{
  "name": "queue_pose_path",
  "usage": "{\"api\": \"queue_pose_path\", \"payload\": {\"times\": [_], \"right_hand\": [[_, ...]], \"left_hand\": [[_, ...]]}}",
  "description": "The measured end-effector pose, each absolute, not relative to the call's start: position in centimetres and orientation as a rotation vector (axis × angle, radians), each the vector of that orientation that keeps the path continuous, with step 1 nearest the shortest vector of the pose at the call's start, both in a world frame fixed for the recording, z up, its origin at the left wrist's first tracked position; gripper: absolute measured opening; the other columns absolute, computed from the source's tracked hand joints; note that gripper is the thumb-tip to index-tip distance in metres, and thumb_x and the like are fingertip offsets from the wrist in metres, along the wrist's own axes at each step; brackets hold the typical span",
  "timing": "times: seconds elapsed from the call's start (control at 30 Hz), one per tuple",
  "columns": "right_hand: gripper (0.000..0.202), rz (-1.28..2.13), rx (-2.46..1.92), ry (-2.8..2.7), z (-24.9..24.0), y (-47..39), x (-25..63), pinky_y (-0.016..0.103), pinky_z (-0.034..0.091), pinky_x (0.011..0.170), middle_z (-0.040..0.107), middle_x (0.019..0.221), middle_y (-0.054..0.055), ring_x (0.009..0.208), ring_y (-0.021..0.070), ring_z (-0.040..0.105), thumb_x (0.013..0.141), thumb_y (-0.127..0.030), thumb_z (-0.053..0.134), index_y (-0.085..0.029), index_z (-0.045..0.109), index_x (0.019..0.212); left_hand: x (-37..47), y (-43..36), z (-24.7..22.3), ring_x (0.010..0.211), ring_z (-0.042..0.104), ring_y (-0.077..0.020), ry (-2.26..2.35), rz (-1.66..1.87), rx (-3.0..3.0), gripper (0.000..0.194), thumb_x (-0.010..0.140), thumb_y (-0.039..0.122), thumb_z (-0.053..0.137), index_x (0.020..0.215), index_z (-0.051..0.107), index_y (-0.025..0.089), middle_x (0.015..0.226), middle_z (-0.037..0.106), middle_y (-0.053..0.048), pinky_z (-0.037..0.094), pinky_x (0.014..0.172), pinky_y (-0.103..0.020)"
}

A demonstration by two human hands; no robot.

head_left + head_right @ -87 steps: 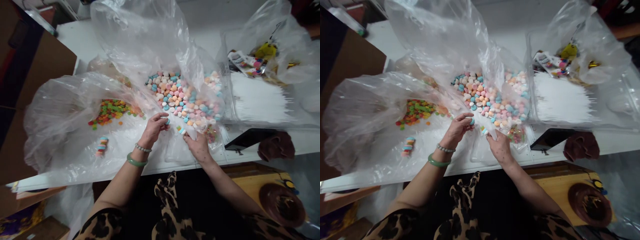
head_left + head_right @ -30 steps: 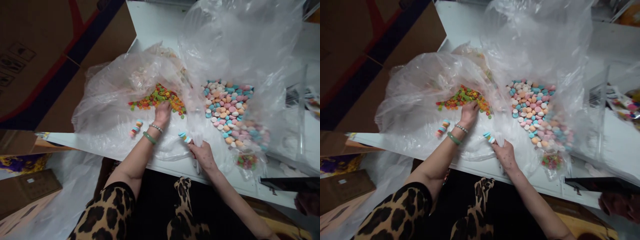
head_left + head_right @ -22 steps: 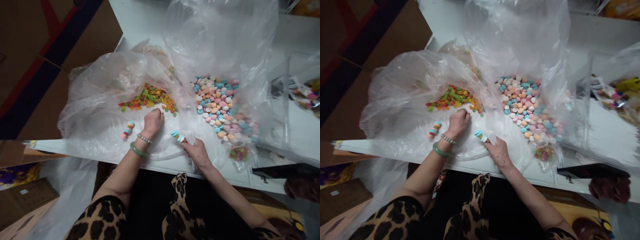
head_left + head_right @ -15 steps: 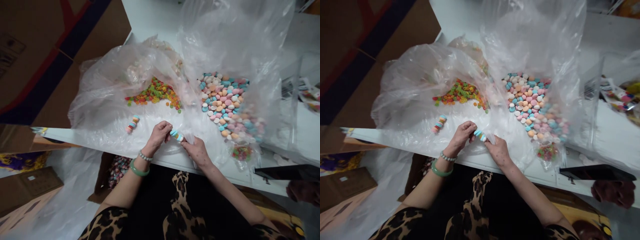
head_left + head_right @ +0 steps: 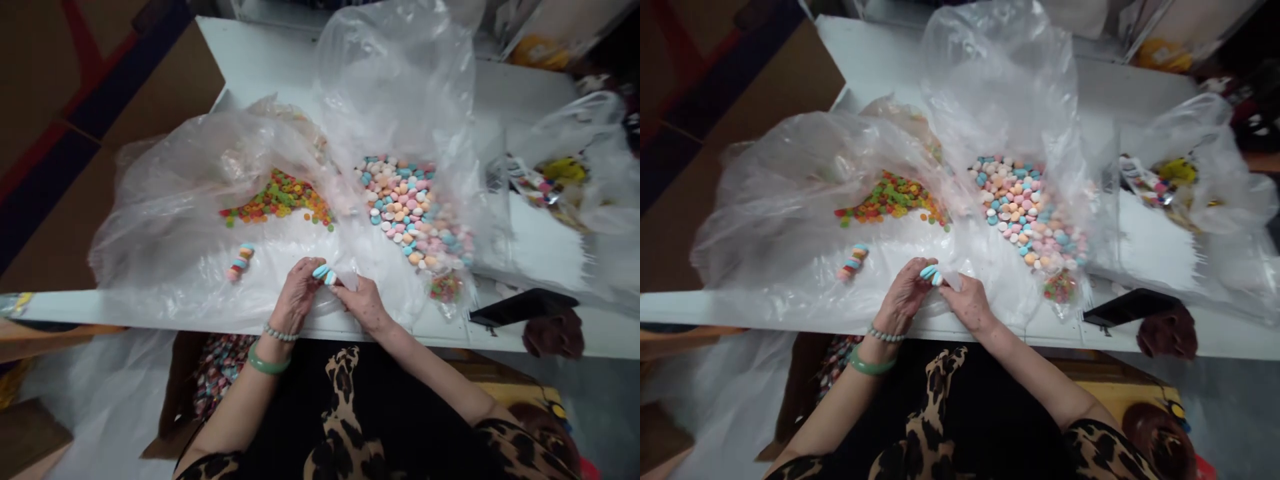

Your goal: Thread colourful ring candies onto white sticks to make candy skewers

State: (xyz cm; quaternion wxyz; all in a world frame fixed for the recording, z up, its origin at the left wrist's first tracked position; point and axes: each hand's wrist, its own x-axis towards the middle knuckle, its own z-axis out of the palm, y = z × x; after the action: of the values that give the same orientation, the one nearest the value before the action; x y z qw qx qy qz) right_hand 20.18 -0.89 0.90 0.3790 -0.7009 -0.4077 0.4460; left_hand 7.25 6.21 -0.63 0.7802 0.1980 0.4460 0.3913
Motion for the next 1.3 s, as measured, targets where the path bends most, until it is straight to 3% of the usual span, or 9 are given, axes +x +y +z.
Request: {"api": "queue_pose_path", "payload": {"times": [0.1,0.3,0.47,0.67,0.77,0.93,1.0,1.13,1.3], "right_hand": [[0.012,1.056,-1.788,-1.068,1.0,-1.5,21.1,0.025,0.044,0.059,0.062,0.064,-0.002,0.062,0.0155,0.055,0.07,-0.03,0.06,-0.02,0.067,0.073],[0.018,0.915,-1.876,-0.851,0.8,-1.6,22.7,0.024,0.04,0.05,0.056,0.056,-0.003,0.053,0.0128,0.049,0.07,-0.037,0.061,-0.02,0.061,0.065],[0.017,0.991,-1.729,-0.353,1.1,-1.8,27.1,0.023,0.034,0.038,0.049,0.043,-0.006,0.037,0.0097,0.042,0.06,-0.03,0.065,-0.016,0.062,0.069],[0.015,0.738,-1.566,-0.112,-0.3,-3.0,31.6,0.02,0.027,0.031,0.051,0.046,-0.006,0.033,0.0069,0.04,0.056,-0.024,0.068,-0.016,0.057,0.064],[0.015,0.784,-1.548,-0.102,-0.9,-3.5,31.9,0.02,0.027,0.032,0.051,0.046,-0.005,0.033,0.0063,0.04,0.057,-0.023,0.068,-0.016,0.056,0.062],[0.015,0.86,-1.545,-0.11,-1.1,-3.7,32.2,0.02,0.027,0.032,0.051,0.047,-0.005,0.034,0.0063,0.039,0.058,-0.024,0.068,-0.016,0.058,0.065],[0.015,0.892,-1.536,-0.125,-1.2,-3.7,32.3,0.02,0.028,0.032,0.052,0.049,-0.005,0.036,0.0063,0.04,0.059,-0.025,0.068,-0.015,0.06,0.068],[0.015,0.929,-1.525,-0.124,-1.4,-3.7,32.0,0.019,0.028,0.033,0.052,0.049,-0.005,0.036,0.0058,0.04,0.059,-0.024,0.068,-0.016,0.06,0.068],[0.017,0.905,-1.532,-0.1,-0.9,-3.9,31.6,0.019,0.027,0.032,0.051,0.047,-0.006,0.034,0.0061,0.04,0.057,-0.024,0.069,-0.016,0.058,0.066]], "left_hand": [[8.2,6.1,-0.4,0.075,0.064,-0.0129,0.952,0.827,0.443,0.025,0.061,0.031,0.081,0.074,0.068,0.014,0.082,0.069,-0.003,0.051,0.069,-0.025],[12.4,5.4,0.9,0.066,0.059,-0.0091,1.009,0.794,0.522,0.025,0.061,0.032,0.081,0.073,0.069,0.014,0.078,0.068,-0.002,0.049,0.067,-0.024],[17.2,7.2,2.4,0.065,0.06,-0.0111,1.04,0.683,0.929,0.032,0.079,0.045,0.064,0.088,0.07,0.016,0.086,0.068,-0.004,0.05,0.068,-0.028],[24.7,12.0,0.4,0.097,0.059,-0.0222,0.93,0.524,2.109,0.017,0.086,0.016,0.053,0.092,0.069,0.017,0.1,0.066,-0.009,0.044,0.085,-0.034],[25.6,12.2,-1.0,0.095,0.056,-0.022,0.806,0.357,2.369,0.018,0.087,0.015,0.05,0.093,0.067,0.016,0.101,0.062,-0.011,0.043,0.084,-0.034],[20.7,9.7,-1.7,0.075,0.054,-0.0149,0.716,0.169,2.235,0.015,0.084,0.018,0.055,0.075,0.066,0.018,0.084,0.055,-0.004,0.042,0.071,-0.028],[18.4,8.9,-1.8,0.076,0.055,-0.0138,0.728,0.173,2.074,0.01,0.083,0.021,0.059,0.086,0.069,0.019,0.088,0.055,-0.003,0.043,0.07,-0.026],[16.0,8.4,-2.4,0.091,0.059,-0.0156,0.716,0.247,1.923,0.028,0.08,0.019,0.061,0.108,0.067,0.022,0.103,0.061,-0.006,0.045,0.079,-0.026],[16.4,7.6,-2.5,0.074,0.054,-0.013,0.992,0.399,1.972,0.01,0.078,0.015,0.059,0.084,0.065,0.019,0.079,0.058,-0.001,0.042,0.071,-0.026]]}}
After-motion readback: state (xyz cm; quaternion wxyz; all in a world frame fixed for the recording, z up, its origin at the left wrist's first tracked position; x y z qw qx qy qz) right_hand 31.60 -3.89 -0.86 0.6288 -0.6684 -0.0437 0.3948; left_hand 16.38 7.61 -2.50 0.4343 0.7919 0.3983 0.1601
